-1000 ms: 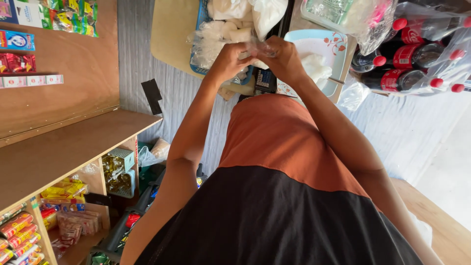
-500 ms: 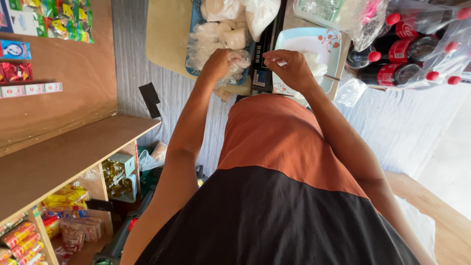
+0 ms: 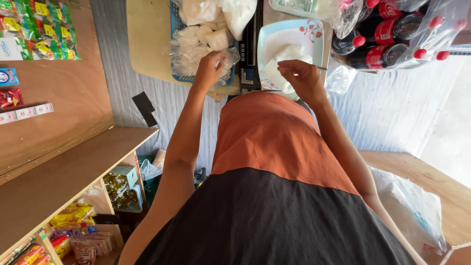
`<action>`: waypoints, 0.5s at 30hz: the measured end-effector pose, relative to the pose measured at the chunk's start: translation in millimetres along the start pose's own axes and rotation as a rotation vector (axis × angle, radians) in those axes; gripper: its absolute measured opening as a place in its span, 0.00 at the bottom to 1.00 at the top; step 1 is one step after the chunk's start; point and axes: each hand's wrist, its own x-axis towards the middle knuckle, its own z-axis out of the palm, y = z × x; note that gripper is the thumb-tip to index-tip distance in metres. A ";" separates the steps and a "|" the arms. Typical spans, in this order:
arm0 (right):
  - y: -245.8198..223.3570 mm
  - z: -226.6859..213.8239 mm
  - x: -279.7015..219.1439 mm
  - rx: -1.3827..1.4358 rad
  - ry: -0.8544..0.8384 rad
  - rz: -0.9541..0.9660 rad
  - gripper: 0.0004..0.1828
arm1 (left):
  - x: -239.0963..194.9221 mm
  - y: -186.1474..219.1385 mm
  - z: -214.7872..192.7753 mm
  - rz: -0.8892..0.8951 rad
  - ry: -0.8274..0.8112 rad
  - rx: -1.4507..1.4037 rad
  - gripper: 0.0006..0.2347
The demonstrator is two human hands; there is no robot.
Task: The person uses a spoon to transfer white powder from a container into small plastic bags, then ties each bag closed by hand.
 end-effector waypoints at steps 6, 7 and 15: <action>4.4 -6.1 -8.2 0.190 0.050 0.018 0.13 | -2.7 4.7 -4.6 -0.055 -0.001 -0.119 0.07; 3.5 -6.9 -8.9 0.190 0.049 0.018 0.13 | -1.2 11.0 -8.4 -0.055 -0.001 -0.119 0.07; 2.2 -17.0 -11.4 0.184 0.092 0.024 0.13 | -5.3 -1.5 -14.5 -0.106 -0.179 -0.029 0.10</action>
